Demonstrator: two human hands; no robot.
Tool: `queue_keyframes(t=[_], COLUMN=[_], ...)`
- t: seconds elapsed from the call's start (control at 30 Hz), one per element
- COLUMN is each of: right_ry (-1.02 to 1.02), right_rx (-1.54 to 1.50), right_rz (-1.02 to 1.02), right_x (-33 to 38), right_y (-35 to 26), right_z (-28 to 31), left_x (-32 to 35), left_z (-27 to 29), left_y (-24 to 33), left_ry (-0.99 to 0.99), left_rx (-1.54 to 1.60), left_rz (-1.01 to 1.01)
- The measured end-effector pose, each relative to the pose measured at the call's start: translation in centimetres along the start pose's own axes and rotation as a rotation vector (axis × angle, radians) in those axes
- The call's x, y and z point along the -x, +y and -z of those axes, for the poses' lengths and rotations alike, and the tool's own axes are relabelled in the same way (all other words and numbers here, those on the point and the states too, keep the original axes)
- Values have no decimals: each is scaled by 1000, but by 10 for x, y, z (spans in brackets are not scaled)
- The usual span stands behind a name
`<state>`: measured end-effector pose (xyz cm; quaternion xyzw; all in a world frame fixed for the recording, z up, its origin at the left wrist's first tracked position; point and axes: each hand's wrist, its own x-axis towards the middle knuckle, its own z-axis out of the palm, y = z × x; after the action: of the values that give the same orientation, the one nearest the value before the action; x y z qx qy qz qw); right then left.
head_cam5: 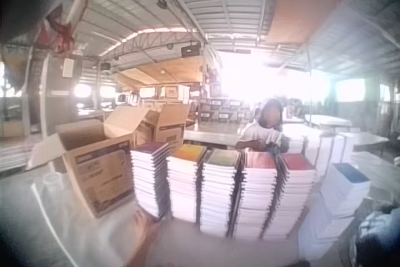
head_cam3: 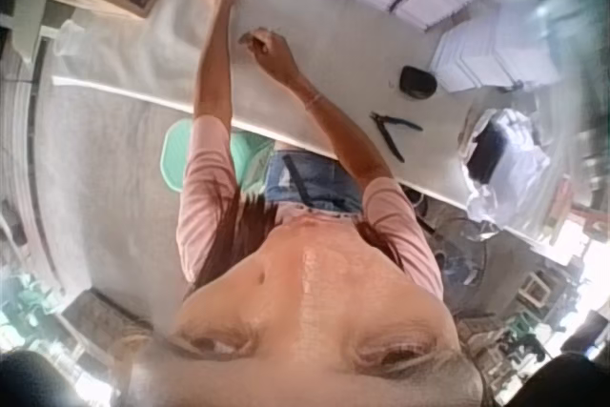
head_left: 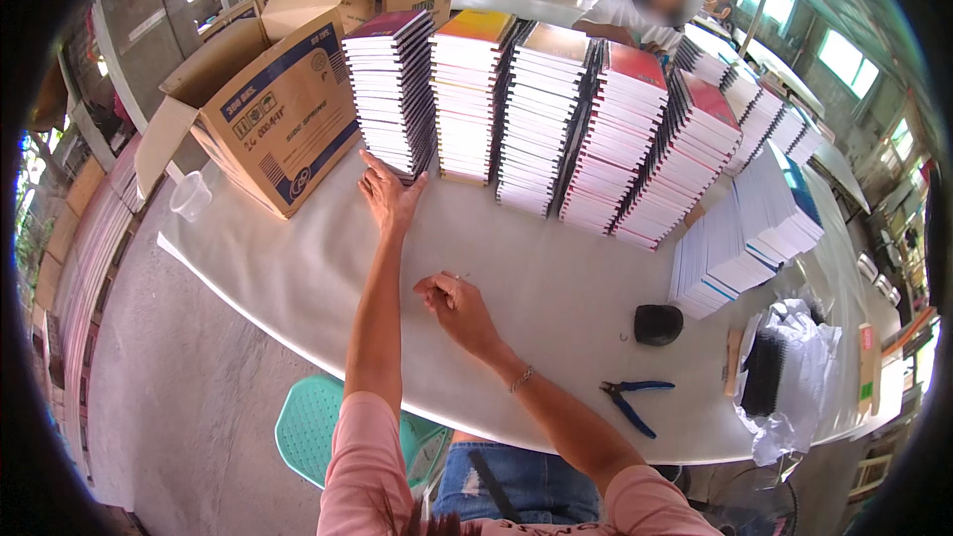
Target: The person assembles spiral-bound notebooks by hand. They pick up a stack of blue notebook covers, align them with a metal spiral binding, and thread the spiral through the punched holes. The person then uses pliers to close the spiral ends and stacks the finished notebooks on the table.
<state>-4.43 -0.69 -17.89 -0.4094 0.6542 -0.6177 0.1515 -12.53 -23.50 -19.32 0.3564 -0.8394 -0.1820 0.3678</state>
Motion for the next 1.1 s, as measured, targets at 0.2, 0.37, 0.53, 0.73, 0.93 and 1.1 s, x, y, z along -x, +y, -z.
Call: queue_keyframes(t=[0.2, 0.37, 0.53, 0.73, 0.93, 1.1], right_ry=[-11, -15, -15, -6, 66, 123], right_rx=[33, 3, -63, 54, 539, 959], right_rz=[-27, -7, 27, 115, 269, 84], right_x=[-1, 1, 2, 1, 93, 200], right_y=[2, 3, 16, 16, -11, -65], right_z=[-3, -6, 1, 6, 51, 138], left_x=[-15, -20, -15, -2, 21, 34], left_z=[-14, -17, -20, -20, -2, 15], left_y=[0, 3, 12, -5, -17, -30], left_ry=[-11, -23, -70, -19, -74, -87], left_rx=[6, 7, 69, -69, -109, -112], left_rz=[-1, 6, -15, 56, 22, 3])
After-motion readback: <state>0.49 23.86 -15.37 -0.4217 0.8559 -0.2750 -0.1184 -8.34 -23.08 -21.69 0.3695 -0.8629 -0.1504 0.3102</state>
